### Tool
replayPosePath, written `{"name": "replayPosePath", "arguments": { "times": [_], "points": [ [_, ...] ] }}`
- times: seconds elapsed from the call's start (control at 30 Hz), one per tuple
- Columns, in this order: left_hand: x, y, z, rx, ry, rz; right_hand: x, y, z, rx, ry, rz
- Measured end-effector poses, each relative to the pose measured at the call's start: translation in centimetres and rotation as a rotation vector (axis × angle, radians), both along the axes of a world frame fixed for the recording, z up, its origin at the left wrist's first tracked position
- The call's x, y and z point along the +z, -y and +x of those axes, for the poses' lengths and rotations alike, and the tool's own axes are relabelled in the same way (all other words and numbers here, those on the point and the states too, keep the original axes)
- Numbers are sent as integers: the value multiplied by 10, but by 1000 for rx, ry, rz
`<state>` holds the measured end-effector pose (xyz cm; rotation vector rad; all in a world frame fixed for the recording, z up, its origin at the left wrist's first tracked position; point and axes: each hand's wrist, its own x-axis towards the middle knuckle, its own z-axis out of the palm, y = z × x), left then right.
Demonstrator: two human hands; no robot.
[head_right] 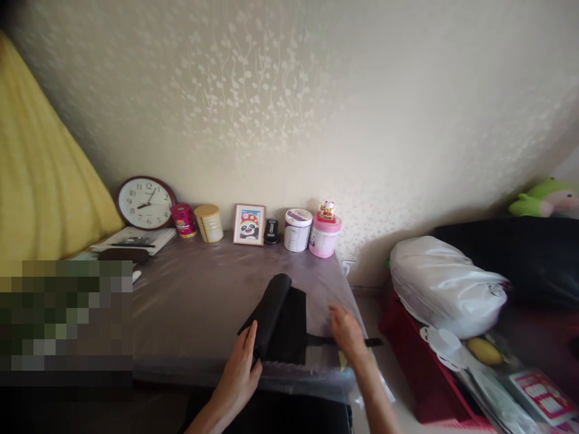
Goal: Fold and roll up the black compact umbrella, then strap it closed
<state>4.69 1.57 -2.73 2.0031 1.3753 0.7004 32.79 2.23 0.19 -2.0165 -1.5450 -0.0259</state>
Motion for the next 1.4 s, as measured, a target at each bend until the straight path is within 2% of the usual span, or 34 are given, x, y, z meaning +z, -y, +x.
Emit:
{"name": "replayPosePath", "arguments": {
  "times": [0.07, 0.17, 0.23, 0.33, 0.47, 0.53, 0.7, 0.8, 0.9, 1.07, 1.17, 1.3, 1.4],
  "points": [
    [-1, 0, 1, 6, -8, 7, -14, -18, -49, 227, 38, 45],
    [-3, -1, 2, 26, -19, 2, -35, -38, -99, 330, 97, 32],
    [-4, -1, 3, 29, -25, 8, -46, -47, -107, 264, 128, 1],
    [-4, 1, 4, 28, -64, 13, -54, -57, -90, 162, 151, -37],
    [1, 4, 6, 12, -143, 4, -54, -67, -71, 56, 70, 81],
    [7, 5, 9, 0, -187, -17, -54, -74, -78, 59, -29, 155],
    [28, 5, 13, -12, -282, -121, -56, -92, -126, 49, -239, 181],
    [35, 3, 12, -12, -313, -149, -53, -98, -144, 25, -255, 187],
    [37, 0, 13, -8, -311, -148, -44, -98, -149, -20, -249, 134],
    [22, 0, 23, 55, -417, -187, -22, -89, -157, -54, -180, -73],
    [11, 0, 25, 39, -437, -145, -8, -84, -165, -103, -137, -196],
    [6, -2, 16, -17, -368, -125, 3, -82, -172, -108, -130, -245],
    [5, -3, 1, -92, -230, -149, 3, -81, -172, -109, -137, -246]
  ]
}}
